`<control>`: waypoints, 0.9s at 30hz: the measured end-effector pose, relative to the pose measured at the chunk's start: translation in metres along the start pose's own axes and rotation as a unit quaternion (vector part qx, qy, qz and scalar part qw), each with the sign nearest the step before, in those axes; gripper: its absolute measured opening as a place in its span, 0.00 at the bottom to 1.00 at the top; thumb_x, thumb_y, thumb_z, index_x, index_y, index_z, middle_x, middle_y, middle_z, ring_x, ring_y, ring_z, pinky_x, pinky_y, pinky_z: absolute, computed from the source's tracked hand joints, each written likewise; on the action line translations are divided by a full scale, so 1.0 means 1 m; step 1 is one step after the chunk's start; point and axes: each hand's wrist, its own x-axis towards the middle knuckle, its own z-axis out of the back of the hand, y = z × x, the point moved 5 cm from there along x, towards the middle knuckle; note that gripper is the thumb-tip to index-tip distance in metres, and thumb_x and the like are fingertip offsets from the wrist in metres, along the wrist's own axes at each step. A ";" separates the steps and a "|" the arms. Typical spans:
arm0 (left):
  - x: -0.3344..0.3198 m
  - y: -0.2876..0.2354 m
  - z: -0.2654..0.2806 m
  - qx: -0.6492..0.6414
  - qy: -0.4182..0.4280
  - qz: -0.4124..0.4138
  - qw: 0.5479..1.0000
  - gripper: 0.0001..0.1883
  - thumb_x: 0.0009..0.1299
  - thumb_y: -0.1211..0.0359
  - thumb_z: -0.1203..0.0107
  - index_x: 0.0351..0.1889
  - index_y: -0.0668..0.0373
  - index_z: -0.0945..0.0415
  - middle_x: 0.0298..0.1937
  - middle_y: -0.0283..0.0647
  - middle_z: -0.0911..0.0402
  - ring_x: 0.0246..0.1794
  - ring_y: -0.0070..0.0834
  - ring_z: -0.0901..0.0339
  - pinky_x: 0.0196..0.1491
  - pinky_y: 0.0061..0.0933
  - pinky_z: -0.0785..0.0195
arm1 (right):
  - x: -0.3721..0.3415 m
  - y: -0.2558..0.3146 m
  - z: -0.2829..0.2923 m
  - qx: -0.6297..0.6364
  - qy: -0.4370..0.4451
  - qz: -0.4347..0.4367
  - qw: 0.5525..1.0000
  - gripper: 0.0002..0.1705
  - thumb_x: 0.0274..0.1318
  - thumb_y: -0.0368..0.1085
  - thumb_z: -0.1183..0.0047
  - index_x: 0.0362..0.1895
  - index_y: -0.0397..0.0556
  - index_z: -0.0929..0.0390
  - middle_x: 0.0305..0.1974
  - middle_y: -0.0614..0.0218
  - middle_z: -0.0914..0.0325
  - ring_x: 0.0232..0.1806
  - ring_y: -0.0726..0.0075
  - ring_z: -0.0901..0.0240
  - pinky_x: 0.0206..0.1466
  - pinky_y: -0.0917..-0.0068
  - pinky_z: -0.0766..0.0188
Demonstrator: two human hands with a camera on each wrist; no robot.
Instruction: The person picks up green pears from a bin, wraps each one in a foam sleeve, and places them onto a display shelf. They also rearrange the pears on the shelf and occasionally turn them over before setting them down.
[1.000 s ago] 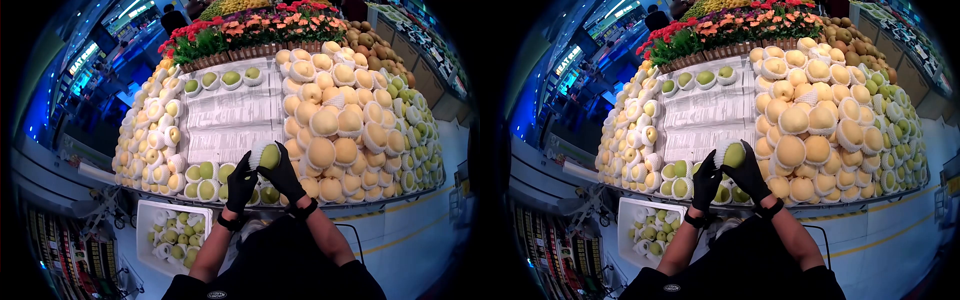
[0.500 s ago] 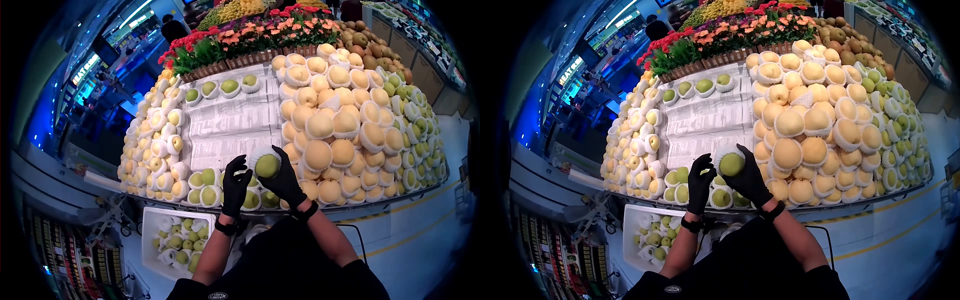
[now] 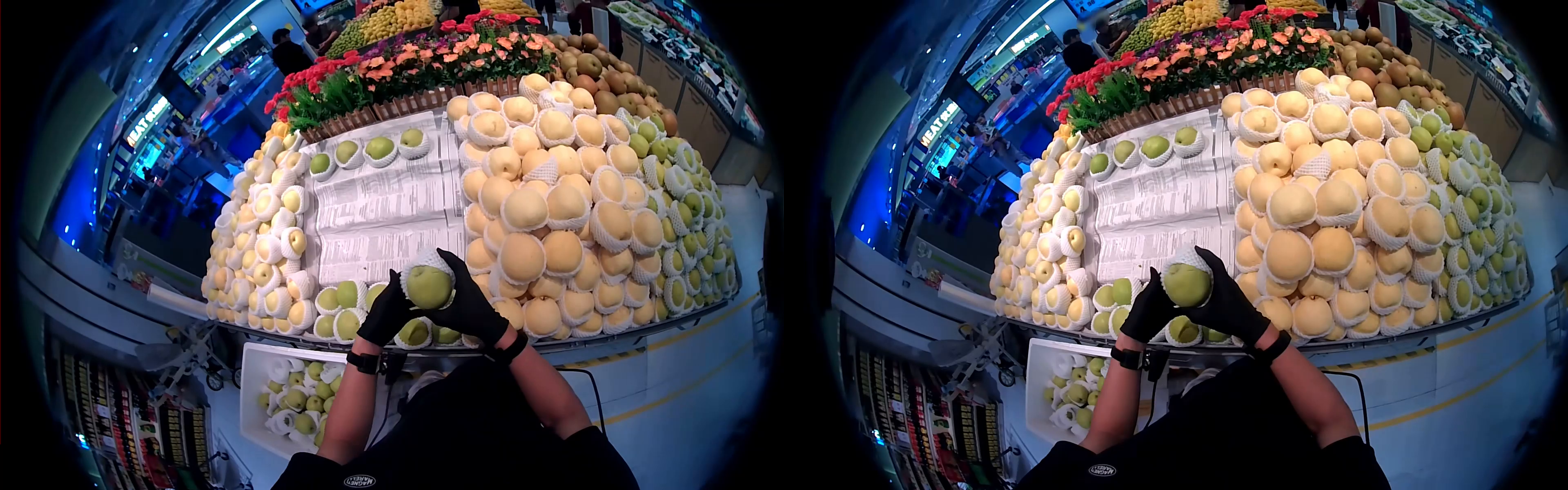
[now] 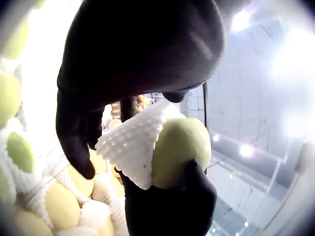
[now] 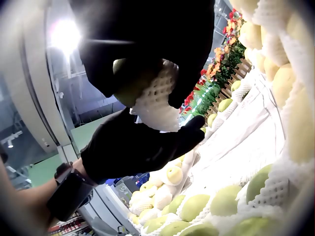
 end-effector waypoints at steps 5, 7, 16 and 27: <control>0.004 0.008 0.028 0.676 0.035 -0.201 0.708 0.29 0.69 0.59 0.43 0.65 0.60 0.38 0.61 0.41 0.26 0.60 0.30 0.28 0.60 0.37 0.32 | 0.003 0.007 -0.003 -0.075 0.038 0.052 0.995 0.58 0.37 0.38 0.27 0.72 0.50 0.49 0.62 0.49 0.39 0.65 0.53 0.39 0.64 0.62 0.36; 0.013 0.013 0.042 0.574 0.026 -0.212 0.790 0.34 0.62 0.63 0.35 0.63 0.63 0.37 0.57 0.44 0.24 0.57 0.34 0.25 0.57 0.35 0.30 | 0.005 0.016 -0.002 -0.212 0.029 0.090 0.973 0.55 0.38 0.38 0.27 0.71 0.53 0.46 0.62 0.48 0.39 0.65 0.51 0.39 0.63 0.62 0.36; -0.008 0.006 0.013 0.197 -0.023 -0.210 0.957 0.24 0.69 0.63 0.42 0.61 0.58 0.32 0.59 0.41 0.25 0.59 0.33 0.28 0.59 0.36 0.32 | 0.004 -0.022 -0.016 0.095 0.005 -0.046 0.994 0.53 0.42 0.36 0.30 0.71 0.45 0.48 0.60 0.51 0.39 0.64 0.51 0.39 0.63 0.62 0.35; -0.029 0.016 0.042 -0.168 -0.078 -0.133 0.974 0.17 0.74 0.66 0.52 0.59 0.59 0.34 0.58 0.42 0.27 0.59 0.36 0.28 0.62 0.43 0.33 | 0.003 -0.016 -0.036 0.047 -0.032 -0.060 0.997 0.48 0.38 0.38 0.27 0.64 0.44 0.41 0.56 0.58 0.31 0.58 0.61 0.32 0.61 0.66 0.33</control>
